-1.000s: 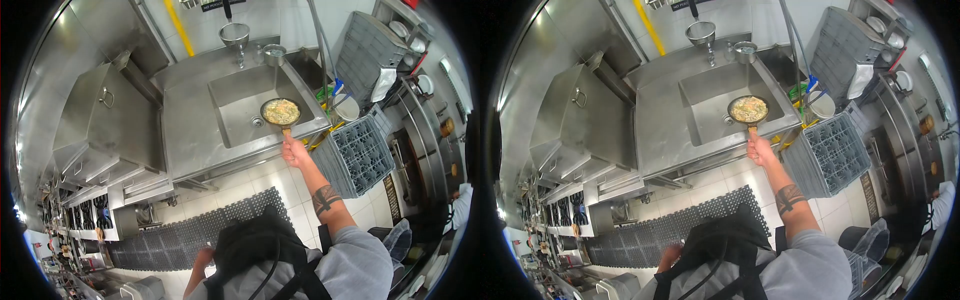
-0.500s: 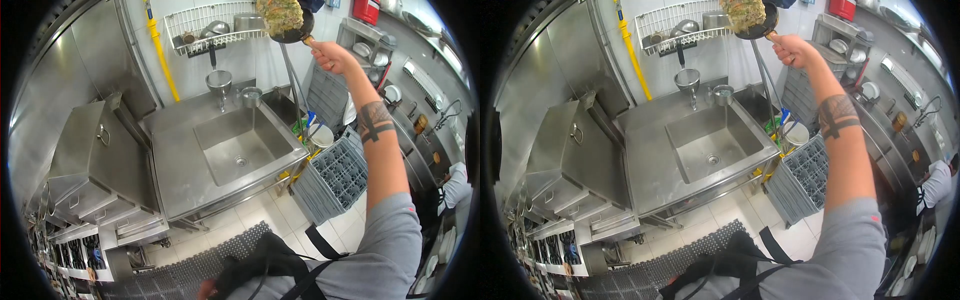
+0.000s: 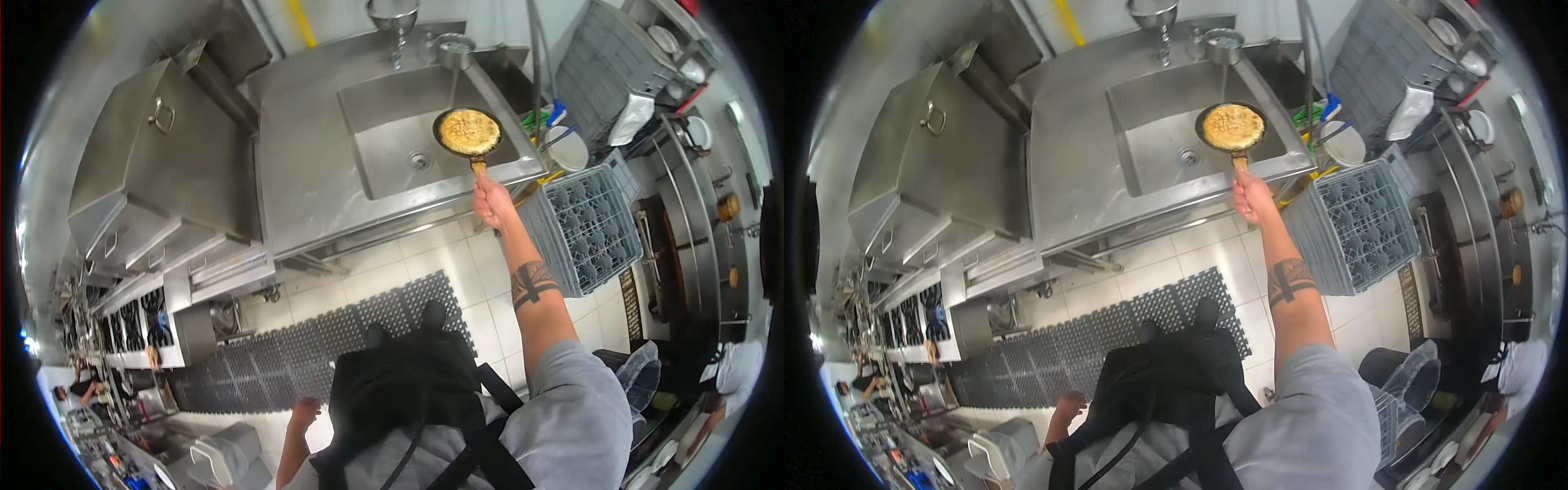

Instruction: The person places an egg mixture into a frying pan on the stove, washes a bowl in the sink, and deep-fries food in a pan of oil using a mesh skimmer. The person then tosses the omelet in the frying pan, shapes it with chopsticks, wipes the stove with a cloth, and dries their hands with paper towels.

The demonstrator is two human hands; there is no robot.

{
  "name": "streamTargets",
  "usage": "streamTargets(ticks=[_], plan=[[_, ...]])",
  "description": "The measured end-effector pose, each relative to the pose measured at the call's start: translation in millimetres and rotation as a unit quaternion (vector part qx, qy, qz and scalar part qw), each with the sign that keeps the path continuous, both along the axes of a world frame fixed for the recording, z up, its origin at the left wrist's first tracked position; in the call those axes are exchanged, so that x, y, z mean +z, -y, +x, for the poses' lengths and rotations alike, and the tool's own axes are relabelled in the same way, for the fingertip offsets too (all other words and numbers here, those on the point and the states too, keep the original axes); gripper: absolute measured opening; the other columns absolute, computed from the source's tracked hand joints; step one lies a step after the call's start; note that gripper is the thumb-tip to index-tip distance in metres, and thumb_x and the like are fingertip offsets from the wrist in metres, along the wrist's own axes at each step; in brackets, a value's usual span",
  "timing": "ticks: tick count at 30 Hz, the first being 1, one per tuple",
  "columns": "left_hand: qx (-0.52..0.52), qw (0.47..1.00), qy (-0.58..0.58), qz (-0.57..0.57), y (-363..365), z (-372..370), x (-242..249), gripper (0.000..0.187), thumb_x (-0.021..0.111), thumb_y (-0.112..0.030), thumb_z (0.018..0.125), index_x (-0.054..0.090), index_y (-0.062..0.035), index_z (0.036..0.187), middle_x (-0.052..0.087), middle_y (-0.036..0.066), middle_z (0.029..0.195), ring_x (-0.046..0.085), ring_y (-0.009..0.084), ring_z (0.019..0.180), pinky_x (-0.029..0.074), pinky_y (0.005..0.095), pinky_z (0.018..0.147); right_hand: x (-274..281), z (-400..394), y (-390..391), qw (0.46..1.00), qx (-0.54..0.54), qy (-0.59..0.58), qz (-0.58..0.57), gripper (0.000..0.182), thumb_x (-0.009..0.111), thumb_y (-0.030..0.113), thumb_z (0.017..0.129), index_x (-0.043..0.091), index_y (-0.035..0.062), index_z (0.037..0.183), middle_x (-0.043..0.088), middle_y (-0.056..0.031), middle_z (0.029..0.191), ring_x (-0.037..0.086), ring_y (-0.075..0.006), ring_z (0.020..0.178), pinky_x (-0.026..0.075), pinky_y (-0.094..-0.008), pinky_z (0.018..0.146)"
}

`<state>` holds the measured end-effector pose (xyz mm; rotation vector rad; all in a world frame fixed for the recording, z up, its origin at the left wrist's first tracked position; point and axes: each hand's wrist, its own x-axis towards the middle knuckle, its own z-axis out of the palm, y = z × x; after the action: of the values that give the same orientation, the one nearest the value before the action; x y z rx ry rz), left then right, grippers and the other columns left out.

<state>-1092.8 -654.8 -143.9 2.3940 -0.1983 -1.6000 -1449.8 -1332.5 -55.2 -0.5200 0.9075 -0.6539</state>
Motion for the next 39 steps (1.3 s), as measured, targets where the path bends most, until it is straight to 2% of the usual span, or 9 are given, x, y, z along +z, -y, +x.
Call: streamTargets(ticks=[5,7,9,14,17,20,28,35,39], plan=[[0.043,0.999,0.016,-0.02,-33,-16,5,0.023,0.058,-0.02,0.09,0.067,0.0001,0.096,0.068,0.01,0.083,0.068,0.0171,0.073,0.052,0.0314,0.057,5,1,-71,0.99,0.04,-0.099,-0.089,0.037,0.049,0.044,0.102,0.045,0.0113,0.085,0.037,0.0038,0.056,0.032,-0.0088,0.036,0.029,-0.0275,0.032],[-0.002,0.997,-0.002,-0.071,-41,-16,0,0.022,0.057,-0.018,0.09,0.069,0.0012,0.092,0.068,0.011,0.083,0.067,0.0185,0.073,0.053,0.0333,0.062,18,11,-94,0.979,0.075,-0.153,-0.11,0.036,0.049,0.042,0.102,0.044,0.0112,0.083,0.037,0.003,0.056,0.032,-0.0098,0.036,0.029,-0.0282,0.032],[-0.154,0.979,0.086,-0.106,-46,-15,-7,0.024,0.058,-0.017,0.091,0.069,0.0032,0.097,0.071,0.014,0.087,0.067,0.0216,0.08,0.054,0.0354,0.075,18,32,-119,0.976,0.089,-0.156,-0.125,0.036,0.05,0.041,0.102,0.044,0.0114,0.083,0.037,0.0028,0.056,0.032,-0.0101,0.036,0.03,-0.0285,0.032],[-0.02,0.981,0.074,-0.175,-121,26,-87,0.029,0.06,-0.025,0.091,0.07,-0.0008,0.103,0.072,0.015,0.089,0.068,0.0243,0.085,0.052,0.0385,0.077,32,95,-236,0.961,0.131,-0.185,-0.161,0.034,0.053,0.037,0.101,0.043,0.013,0.078,0.035,0.0025,0.052,0.033,-0.0107,0.035,0.03,-0.0292,0.03],[0.11,0.973,0.073,-0.186,-181,37,-78,0.03,0.06,-0.028,0.09,0.07,-0.0026,0.103,0.072,0.015,0.089,0.069,0.025,0.086,0.052,0.0391,0.077,42,133,-324,0.94,0.202,-0.23,-0.152,0.027,0.059,0.028,0.097,0.044,0.0123,0.081,0.037,0.0013,0.05,0.035,-0.0126,0.033,0.033,-0.0305,0.031],[0.131,0.976,0.091,-0.15,-268,42,-80,0.032,0.061,-0.03,0.088,0.071,-0.0034,0.103,0.072,0.014,0.088,0.069,0.0262,0.085,0.053,0.0391,0.078,42,191,-414,0.914,0.282,-0.245,-0.156,0.023,0.063,0.017,0.092,0.045,0.0102,0.078,0.039,0.0,0.049,0.038,-0.0133,0.032,0.034,-0.0313,0.029],[0.239,0.958,0.122,-0.099,-421,74,-72,0.036,0.061,-0.032,0.089,0.07,-0.0037,0.11,0.07,0.02,0.107,0.066,0.0332,0.102,0.051,0.0401,0.091,-11,443,-610,0.847,0.498,-0.115,-0.146,0.015,0.063,0.004,0.085,0.049,0.0046,0.078,0.047,-0.0019,0.052,0.045,-0.0129,0.034,0.039,-0.0308,0.032],[0.412,0.885,0.175,-0.125,-515,159,-19,0.036,0.06,-0.027,0.093,0.064,0.0006,0.116,0.071,0.017,0.099,0.067,0.0239,0.092,0.052,0.0354,0.085,-79,736,-767,0.846,0.471,-0.083,-0.237,0.013,0.06,0.009,0.083,0.049,0.003,0.079,0.048,-0.0048,0.052,0.046,-0.0176,0.033,0.039,-0.0336,0.032],[0.515,0.841,0.162,-0.033,-640,167,-59,0.03,0.056,-0.024,0.092,0.066,0.0013,0.104,0.07,0.012,0.092,0.066,0.0214,0.08,0.052,0.037,0.075,-104,890,-826,0.871,0.406,-0.078,-0.264,0.013,0.059,0.009,0.082,0.049,0.0018,0.077,0.049,-0.0066,0.052,0.047,-0.0188,0.034,0.04,-0.0343,0.032]])
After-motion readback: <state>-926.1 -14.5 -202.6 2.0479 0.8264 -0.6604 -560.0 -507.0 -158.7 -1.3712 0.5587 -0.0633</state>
